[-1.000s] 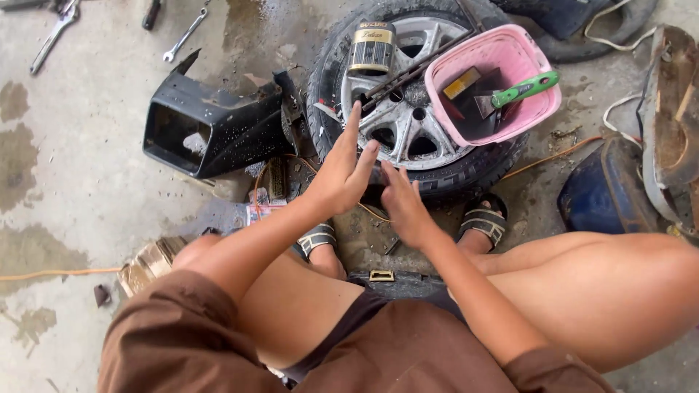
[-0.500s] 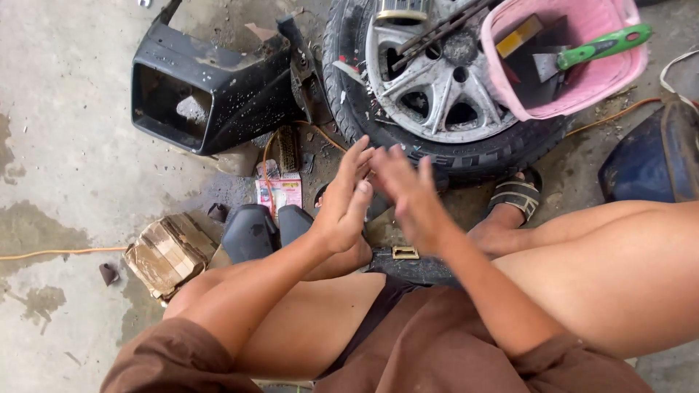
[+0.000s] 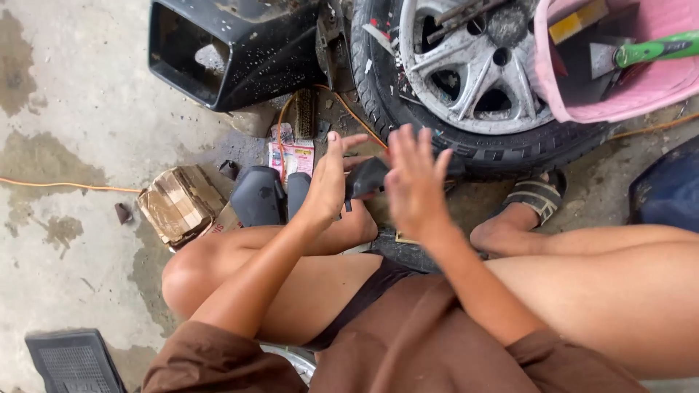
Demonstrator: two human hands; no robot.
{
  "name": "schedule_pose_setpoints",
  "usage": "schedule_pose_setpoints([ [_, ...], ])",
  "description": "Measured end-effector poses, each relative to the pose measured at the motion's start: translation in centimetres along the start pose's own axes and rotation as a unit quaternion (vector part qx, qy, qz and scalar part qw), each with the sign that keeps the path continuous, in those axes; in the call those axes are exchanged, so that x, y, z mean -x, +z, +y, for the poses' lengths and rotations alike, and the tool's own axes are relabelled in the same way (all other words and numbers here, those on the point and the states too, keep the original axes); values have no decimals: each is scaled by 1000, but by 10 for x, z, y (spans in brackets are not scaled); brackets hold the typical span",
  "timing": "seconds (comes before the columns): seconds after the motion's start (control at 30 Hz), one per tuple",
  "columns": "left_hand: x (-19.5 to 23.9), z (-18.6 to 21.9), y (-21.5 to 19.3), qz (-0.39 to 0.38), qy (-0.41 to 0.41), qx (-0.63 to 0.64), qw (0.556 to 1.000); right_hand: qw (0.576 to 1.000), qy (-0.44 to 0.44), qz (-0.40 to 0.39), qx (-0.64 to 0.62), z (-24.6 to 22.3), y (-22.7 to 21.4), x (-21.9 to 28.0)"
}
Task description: The person sits on the floor and sands a black plastic motorcycle part using a red sanding block. They hold the part in their left hand and rub the sanding block over its surface with their right hand, focusing on smoothing the edges and flat areas.
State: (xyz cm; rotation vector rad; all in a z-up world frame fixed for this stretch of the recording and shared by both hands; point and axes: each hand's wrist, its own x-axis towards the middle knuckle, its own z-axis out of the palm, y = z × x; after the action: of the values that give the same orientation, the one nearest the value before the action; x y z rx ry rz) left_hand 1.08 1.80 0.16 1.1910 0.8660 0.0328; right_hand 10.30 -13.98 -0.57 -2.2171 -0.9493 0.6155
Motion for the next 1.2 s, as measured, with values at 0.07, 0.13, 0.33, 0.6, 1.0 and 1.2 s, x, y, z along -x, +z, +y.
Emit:
schedule_pose_setpoints([
  [0.07, -7, 0, 3, 12, -8, -90, 996, 990, -129, 4, -48, -33, -4, 10],
  [0.13, -6, 3, 17, 63, -51, 18, 997, 992, -117, 6, -46, -11, -11, -3],
  [0.33, 14, 1, 47, 83, -31, 229, 969, 987, 40, -32, -150, 11, -31, 4],
  [0.6, 31, -41, 65, 35, 141, 231, 962, 978, -12, -31, -206, 63, -16, 0],
  [1.0, 33, -58, 78, 132, 188, 419, 878, 987, -56, 53, -143, 35, 5, 0],
  [1.2, 39, -59, 77, 2, 255, 397, 882, 984, -39, -6, -177, -18, -22, 4],
])
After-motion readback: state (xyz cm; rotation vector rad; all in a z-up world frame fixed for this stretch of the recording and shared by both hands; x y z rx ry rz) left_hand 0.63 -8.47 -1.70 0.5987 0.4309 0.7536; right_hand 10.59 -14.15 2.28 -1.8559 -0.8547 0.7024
